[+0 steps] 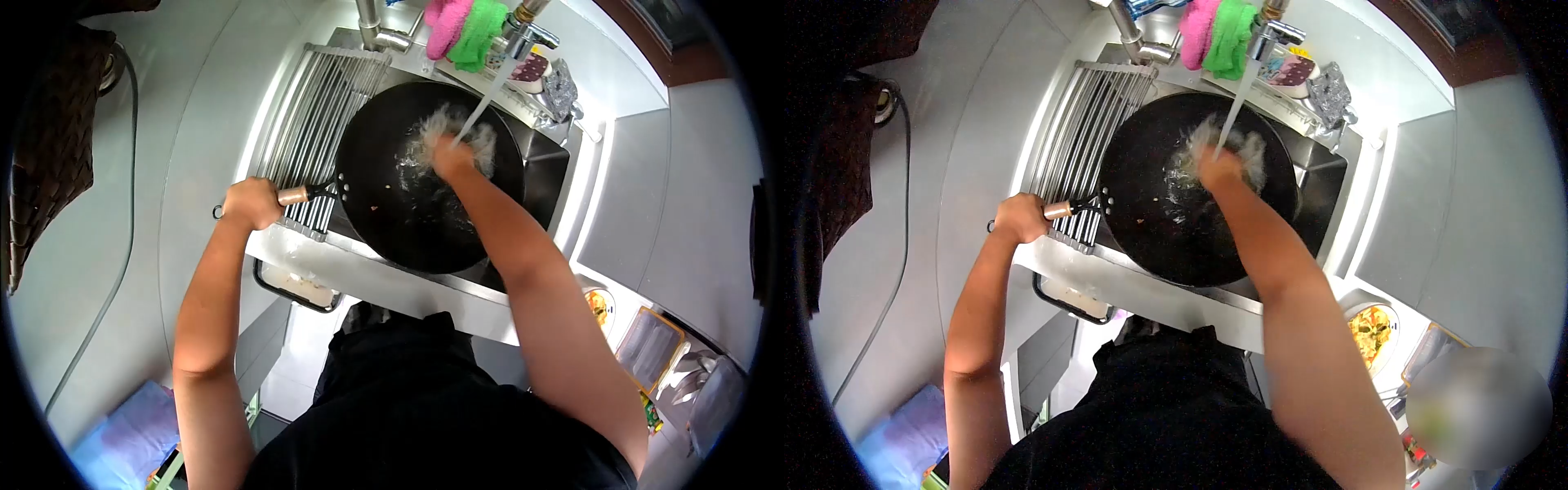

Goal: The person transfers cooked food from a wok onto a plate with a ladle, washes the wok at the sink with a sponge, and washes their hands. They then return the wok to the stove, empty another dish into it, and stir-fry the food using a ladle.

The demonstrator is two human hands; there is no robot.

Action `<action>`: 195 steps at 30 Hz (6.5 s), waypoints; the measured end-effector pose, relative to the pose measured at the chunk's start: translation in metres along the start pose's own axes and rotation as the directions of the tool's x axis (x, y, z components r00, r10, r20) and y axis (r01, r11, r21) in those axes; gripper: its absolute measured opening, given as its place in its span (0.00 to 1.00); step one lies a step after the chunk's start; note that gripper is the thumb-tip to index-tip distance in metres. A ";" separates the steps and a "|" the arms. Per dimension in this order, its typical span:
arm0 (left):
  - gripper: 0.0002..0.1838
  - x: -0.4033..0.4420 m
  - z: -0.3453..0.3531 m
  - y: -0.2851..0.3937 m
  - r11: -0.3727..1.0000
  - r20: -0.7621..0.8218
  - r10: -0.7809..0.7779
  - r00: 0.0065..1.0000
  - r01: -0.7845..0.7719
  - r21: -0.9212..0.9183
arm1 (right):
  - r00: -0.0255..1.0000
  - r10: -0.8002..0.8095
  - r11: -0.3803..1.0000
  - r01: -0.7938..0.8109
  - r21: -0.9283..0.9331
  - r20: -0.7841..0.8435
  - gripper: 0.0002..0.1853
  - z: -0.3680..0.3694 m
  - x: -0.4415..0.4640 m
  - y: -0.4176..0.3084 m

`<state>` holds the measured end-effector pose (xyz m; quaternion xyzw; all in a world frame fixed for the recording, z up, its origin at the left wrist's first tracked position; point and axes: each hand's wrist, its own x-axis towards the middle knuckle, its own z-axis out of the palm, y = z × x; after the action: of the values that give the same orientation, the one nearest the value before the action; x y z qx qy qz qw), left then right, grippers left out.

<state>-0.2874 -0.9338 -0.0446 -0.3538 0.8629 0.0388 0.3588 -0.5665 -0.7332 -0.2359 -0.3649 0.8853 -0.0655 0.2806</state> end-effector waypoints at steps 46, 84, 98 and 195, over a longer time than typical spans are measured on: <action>0.09 -0.014 0.002 -0.005 0.941 -0.393 0.338 0.855 -0.314 0.127 | 0.954 -0.279 0.952 0.260 -0.160 -0.110 0.23 0.026 -0.097 0.041; 0.10 -0.213 -0.118 0.078 0.896 0.289 0.262 0.921 -0.121 -0.427 | 0.604 0.413 0.757 0.189 0.625 -0.682 0.20 -0.210 -0.313 0.118; 0.13 -0.148 -0.097 0.053 0.971 -0.310 0.212 0.927 -0.166 0.170 | 0.712 0.189 0.882 0.180 0.436 -0.676 0.19 -0.206 -0.271 0.089; 0.04 0.025 0.032 0.006 0.960 -0.285 0.266 0.921 -0.228 0.161 | 0.537 -0.829 0.556 0.758 -0.340 -0.159 0.13 -0.027 0.007 -0.058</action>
<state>-0.2850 -0.9335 -0.0861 -0.2208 0.9461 -0.0249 0.2354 -0.5503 -0.7825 -0.1979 -0.7438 0.6529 -0.1382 0.0370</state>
